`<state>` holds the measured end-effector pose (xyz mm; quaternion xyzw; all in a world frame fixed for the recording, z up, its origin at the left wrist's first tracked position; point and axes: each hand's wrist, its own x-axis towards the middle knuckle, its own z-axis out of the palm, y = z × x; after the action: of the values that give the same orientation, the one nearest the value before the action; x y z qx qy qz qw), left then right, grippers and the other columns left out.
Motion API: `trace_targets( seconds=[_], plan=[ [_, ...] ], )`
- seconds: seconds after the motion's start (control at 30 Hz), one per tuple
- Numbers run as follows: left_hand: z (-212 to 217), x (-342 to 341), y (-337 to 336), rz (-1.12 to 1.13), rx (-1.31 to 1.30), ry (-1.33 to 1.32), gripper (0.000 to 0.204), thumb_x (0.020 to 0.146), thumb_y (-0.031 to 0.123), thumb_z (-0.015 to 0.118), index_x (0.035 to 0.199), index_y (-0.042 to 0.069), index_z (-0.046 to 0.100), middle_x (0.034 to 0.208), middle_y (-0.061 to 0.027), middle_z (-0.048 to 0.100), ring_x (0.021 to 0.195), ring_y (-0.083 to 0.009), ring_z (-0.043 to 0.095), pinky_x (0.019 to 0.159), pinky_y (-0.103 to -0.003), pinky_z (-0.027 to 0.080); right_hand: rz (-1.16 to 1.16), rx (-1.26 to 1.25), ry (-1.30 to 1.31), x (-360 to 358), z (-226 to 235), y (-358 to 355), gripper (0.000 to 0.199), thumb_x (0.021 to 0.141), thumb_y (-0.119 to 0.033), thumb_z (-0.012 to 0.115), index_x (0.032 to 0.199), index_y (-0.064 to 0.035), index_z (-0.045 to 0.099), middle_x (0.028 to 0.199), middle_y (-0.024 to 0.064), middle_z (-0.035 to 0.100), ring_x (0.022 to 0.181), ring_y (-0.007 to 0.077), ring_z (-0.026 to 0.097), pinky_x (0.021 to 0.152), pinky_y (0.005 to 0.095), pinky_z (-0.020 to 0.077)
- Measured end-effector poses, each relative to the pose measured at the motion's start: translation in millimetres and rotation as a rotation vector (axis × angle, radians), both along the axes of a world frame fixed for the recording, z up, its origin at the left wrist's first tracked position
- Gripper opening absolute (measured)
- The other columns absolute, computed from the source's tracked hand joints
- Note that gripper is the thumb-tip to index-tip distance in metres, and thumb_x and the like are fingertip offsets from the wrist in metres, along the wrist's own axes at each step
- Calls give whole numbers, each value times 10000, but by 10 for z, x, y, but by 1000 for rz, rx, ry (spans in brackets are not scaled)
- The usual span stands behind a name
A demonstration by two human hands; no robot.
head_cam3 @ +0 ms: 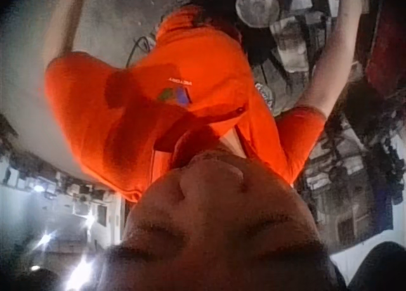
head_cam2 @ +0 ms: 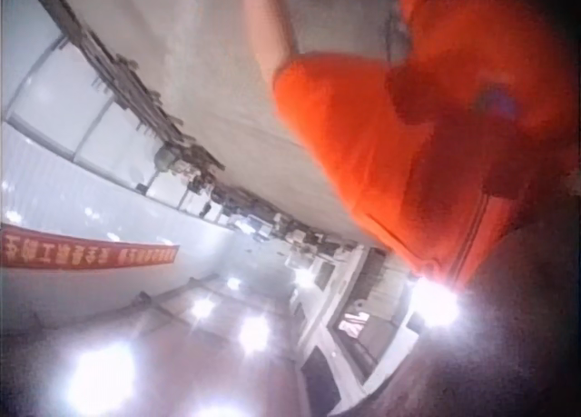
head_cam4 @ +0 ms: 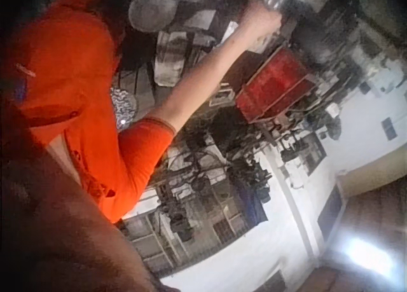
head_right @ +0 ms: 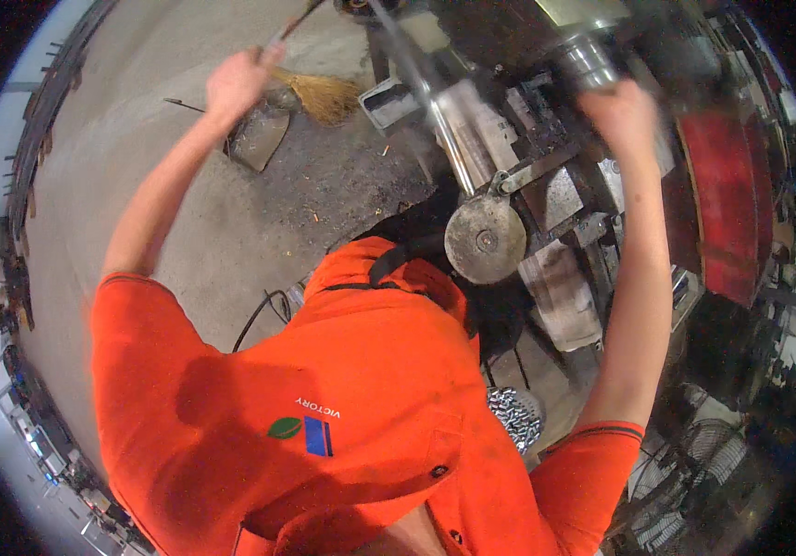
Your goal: The person operates a metal cutting machine, repeatedly inserting metal rods into the chuck, activating the cutting cycle, and removing the cut pieces. The cut metal pieces are collected in a red bin above the machine.
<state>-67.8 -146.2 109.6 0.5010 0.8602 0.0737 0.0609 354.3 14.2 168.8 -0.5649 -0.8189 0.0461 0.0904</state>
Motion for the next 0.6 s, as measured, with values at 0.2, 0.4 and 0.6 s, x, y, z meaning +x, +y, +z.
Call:
trace_targets(
  seconds=[0.2,0.4,0.6],
  plan=[
    [48,90,-43,-22,13,18,434,788,439,567,885,19,612,857,-200,646,834,-359,626,750,-436,494,-34,65,19,85,24,-46,305,645,-283,653,740,7,644,763,219,635,729,350,642,657,404,508],
    [7,-327,101,-281,-13,-240,314,795,290,628,847,-18,598,626,-102,586,527,-177,585,537,-332,480,78,278,114,762,686,-406,267,701,-248,612,844,-34,683,932,171,641,872,288,615,763,348,477],
    [3,-195,472,-252,-43,-639,280,819,273,617,852,-4,606,591,-61,572,508,-143,576,507,-300,472,-232,366,30,2491,1312,-22,413,747,-255,612,1107,-54,619,1174,173,571,1020,285,580,895,319,422]
  ],
)
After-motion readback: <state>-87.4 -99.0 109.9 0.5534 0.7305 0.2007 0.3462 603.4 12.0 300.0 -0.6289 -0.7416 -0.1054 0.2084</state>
